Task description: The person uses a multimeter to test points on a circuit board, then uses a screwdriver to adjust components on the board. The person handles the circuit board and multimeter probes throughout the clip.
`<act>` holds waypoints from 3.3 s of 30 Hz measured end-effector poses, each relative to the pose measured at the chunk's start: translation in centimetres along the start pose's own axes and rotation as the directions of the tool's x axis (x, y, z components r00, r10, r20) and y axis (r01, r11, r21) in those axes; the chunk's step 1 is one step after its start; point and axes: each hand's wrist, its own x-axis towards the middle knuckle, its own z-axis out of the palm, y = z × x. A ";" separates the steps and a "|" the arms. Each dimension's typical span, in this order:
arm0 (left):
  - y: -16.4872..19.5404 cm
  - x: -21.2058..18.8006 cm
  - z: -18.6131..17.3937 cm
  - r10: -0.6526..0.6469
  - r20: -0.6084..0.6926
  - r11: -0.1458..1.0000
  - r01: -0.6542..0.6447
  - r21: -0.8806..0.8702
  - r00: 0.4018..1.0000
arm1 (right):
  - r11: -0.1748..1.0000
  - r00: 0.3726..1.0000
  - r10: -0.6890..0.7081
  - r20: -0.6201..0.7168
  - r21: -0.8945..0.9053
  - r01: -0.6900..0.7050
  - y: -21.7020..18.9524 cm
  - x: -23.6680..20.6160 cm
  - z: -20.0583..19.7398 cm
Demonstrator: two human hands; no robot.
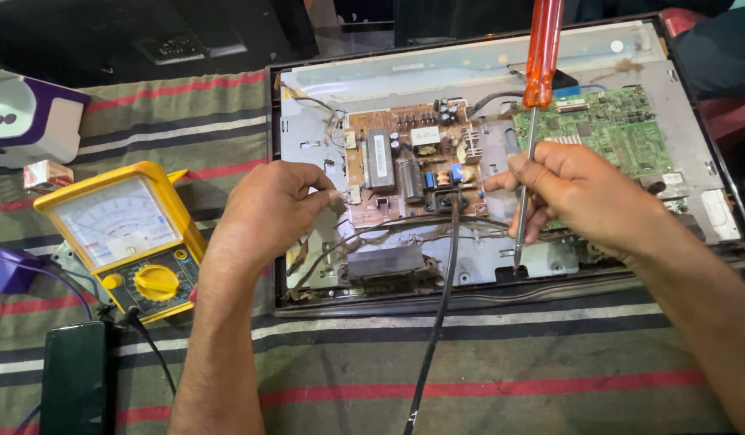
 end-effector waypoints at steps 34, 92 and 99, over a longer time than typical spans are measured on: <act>0.0 -0.1 0.6 0.090 -0.058 0.990 -0.082 0.119 0.994 | 0.628 0.543 -0.772 -0.330 -0.263 0.732 1.3 -4.0 2.5; -5.6 3.6 1.0 -0.098 -0.169 -0.421 -0.194 -0.886 0.981 | 0.716 0.692 -0.672 -0.263 -0.467 0.519 -2.3 -3.7 3.2; -3.2 2.9 1.7 -0.119 -0.149 -0.342 -0.182 -0.922 0.982 | 0.773 0.768 -0.617 -0.174 -0.316 0.549 -2.4 -3.3 1.8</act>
